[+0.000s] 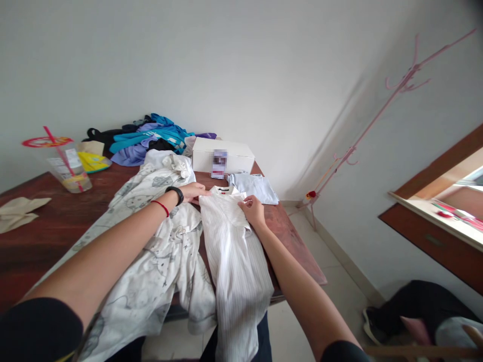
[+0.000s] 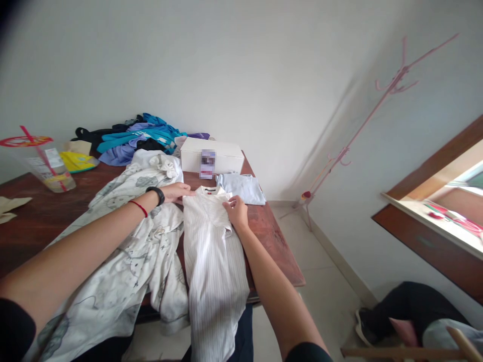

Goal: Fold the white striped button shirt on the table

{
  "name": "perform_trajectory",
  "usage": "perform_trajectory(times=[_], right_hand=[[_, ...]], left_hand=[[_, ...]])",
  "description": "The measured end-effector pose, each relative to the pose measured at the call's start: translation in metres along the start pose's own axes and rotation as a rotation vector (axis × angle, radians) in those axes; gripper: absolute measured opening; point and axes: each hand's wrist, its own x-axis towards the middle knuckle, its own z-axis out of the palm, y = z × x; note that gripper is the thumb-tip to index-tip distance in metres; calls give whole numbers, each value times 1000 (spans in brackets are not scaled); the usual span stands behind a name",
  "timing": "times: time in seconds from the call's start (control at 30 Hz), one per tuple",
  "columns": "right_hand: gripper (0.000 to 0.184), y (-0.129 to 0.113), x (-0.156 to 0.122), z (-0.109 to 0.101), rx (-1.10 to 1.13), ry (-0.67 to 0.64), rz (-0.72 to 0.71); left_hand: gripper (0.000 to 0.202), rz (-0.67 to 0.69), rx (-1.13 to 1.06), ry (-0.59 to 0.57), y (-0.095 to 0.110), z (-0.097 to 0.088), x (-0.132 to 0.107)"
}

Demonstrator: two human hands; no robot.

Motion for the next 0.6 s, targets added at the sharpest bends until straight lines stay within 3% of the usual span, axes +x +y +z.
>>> perform_trajectory(times=[0.07, 0.3, 0.6], right_hand=[[24, 0, 0, 0, -10, 9, -2], [21, 2, 3, 1, 89, 51, 47], [15, 9, 5, 1, 74, 53, 93]], left_hand=[[48, 14, -83, 19, -2, 7, -4], [35, 4, -295, -74, -10, 43, -25], [37, -46, -192, -45, -14, 56, -30]])
